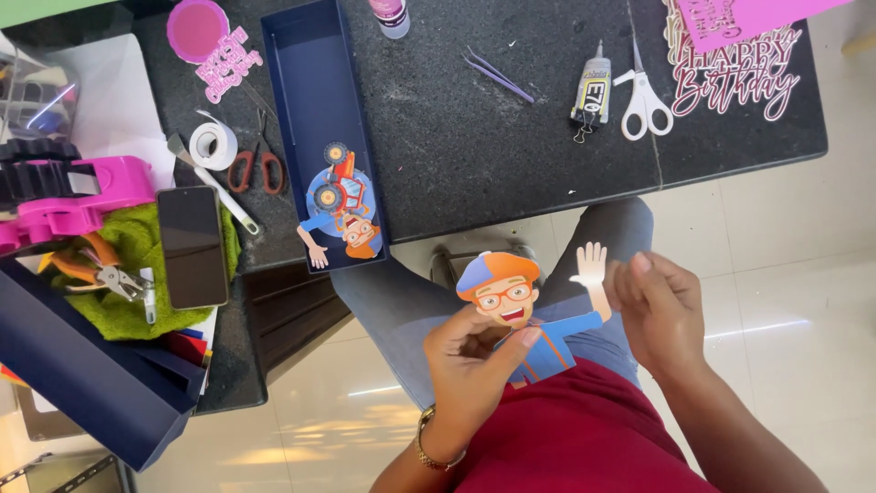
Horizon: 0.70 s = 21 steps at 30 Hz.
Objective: Assembling paper character cutouts for decorations using glue.
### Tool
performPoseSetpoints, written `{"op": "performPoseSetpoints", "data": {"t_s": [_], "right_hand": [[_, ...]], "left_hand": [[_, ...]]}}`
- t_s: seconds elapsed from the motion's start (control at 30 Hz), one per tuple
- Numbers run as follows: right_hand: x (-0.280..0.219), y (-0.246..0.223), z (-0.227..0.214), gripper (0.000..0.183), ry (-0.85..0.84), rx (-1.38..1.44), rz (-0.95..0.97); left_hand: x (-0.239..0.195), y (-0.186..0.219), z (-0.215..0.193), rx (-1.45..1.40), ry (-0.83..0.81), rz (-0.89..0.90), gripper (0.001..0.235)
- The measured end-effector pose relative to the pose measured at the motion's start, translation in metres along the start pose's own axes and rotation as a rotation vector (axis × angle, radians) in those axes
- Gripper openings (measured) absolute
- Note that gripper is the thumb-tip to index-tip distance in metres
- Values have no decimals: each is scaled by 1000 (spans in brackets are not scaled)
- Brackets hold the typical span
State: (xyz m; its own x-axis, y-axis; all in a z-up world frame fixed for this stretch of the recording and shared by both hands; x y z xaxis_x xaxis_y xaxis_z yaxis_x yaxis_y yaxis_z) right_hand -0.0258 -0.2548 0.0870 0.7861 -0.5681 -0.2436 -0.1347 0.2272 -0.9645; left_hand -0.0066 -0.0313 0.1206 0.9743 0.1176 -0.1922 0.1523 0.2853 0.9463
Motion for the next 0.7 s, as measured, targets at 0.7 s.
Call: {"op": "performPoseSetpoints", "data": {"t_s": [0.7], "right_hand": [[-35,5,35,7,-316,-53,58]], "left_hand": [[24,-17,-4,-30,138,35,18]]}}
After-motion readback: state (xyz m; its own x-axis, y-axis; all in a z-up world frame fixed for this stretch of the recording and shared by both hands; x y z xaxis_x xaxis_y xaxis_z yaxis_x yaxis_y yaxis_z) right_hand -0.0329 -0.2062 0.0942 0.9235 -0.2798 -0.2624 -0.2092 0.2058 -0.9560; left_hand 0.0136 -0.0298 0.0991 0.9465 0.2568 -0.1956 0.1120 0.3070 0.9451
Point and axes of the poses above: each hand's wrist, its own x-axis towards the middle knuckle, its own z-axis out of the palm, y = z × x, the point moved 9 cm from there along x, towards the middle knuckle, and after that the axes turned 15 degrees about y, right-handed, at the moved point
